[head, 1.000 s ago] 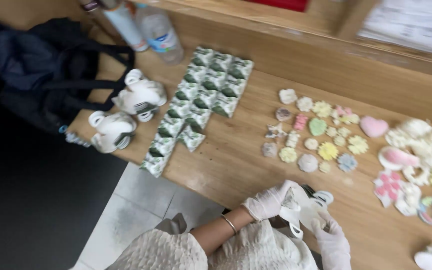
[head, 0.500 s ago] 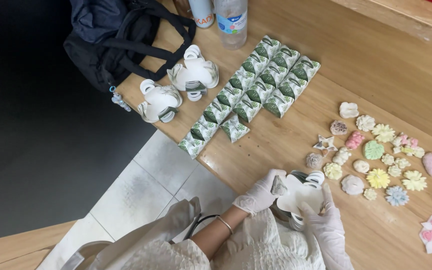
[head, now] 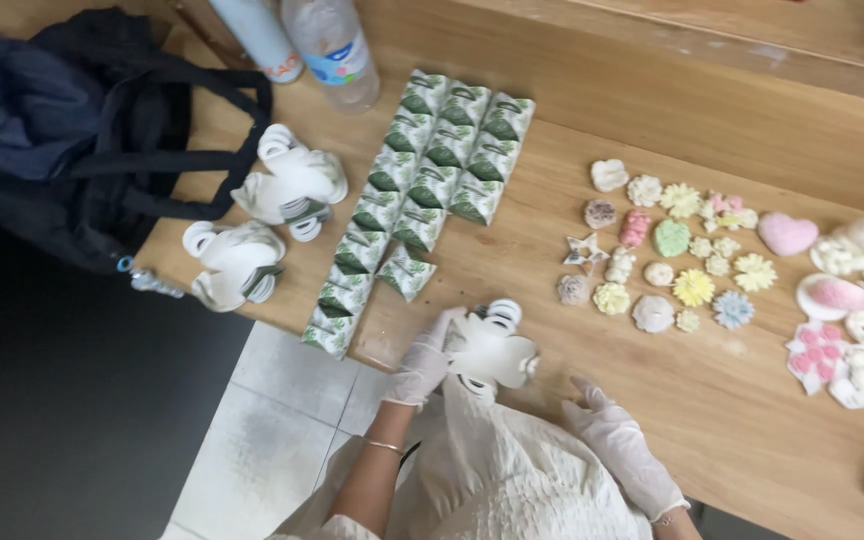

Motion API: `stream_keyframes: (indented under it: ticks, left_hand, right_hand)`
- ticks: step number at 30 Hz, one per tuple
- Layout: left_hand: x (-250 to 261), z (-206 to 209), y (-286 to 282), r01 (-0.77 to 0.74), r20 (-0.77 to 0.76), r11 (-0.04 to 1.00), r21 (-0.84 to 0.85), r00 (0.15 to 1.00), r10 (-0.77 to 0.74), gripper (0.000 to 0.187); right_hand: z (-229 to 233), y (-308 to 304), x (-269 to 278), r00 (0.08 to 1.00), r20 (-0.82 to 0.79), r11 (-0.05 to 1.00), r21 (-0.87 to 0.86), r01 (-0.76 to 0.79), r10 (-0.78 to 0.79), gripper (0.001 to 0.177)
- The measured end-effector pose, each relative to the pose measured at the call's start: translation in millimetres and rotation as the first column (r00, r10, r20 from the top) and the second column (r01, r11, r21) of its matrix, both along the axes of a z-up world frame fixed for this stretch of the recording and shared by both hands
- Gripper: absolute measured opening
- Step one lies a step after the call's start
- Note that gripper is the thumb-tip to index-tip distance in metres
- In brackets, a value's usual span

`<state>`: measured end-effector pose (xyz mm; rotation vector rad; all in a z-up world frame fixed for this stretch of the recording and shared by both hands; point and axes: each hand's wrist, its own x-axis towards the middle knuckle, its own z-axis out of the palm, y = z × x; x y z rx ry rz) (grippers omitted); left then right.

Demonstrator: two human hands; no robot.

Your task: Packaging decorative wax candles into small boxes at a workbench.

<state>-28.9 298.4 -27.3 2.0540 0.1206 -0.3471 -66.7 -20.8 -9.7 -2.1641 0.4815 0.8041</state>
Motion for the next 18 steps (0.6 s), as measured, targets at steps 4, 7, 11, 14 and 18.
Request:
stream_keyframes:
  ticks: [4, 7, 11, 14, 18]
  left_hand:
    - [6.6, -2.3, 20.5, 0.015, 0.086, 0.991, 0.136, 0.996, -0.027, 0.074]
    - [12.5, -9.3, 33.7, -0.003, -0.021, 0.968, 0.251, 1.000, 0.009, 0.079]
    - [16.9, -45.2, 67.6, -0.054, 0.068, 0.962, 0.268, 0.997, 0.037, 0.083]
    - [25.4, -13.0, 64.7, 0.005, 0.068, 0.932, 0.362, 0.997, -0.031, 0.091]
    - [29.0, 27.5, 70.4, 0.075, -0.092, 0.884, 0.462, 0.995, -0.036, 0.094]
  right_hand:
    - [-14.4, -7.6, -8.5, 0.999, -0.050, 0.992, 0.123, -0.015, 0.021, 0.056]
    - [-37.1, -22.3, -12.5, 0.998, -0.054, 0.987, 0.159, -0.030, 0.039, 0.055]
    - [-116.9, -67.5, -31.5, 1.000, -0.016, 0.958, 0.285, 0.003, 0.002, 0.055]
    - [-103.3, -62.6, -27.3, 0.995, -0.067, 0.932, 0.351, 0.094, -0.075, 0.054]
    - [-78.1, -46.4, -19.2, 0.995, -0.086, 0.965, 0.251, 0.079, -0.059, 0.053]
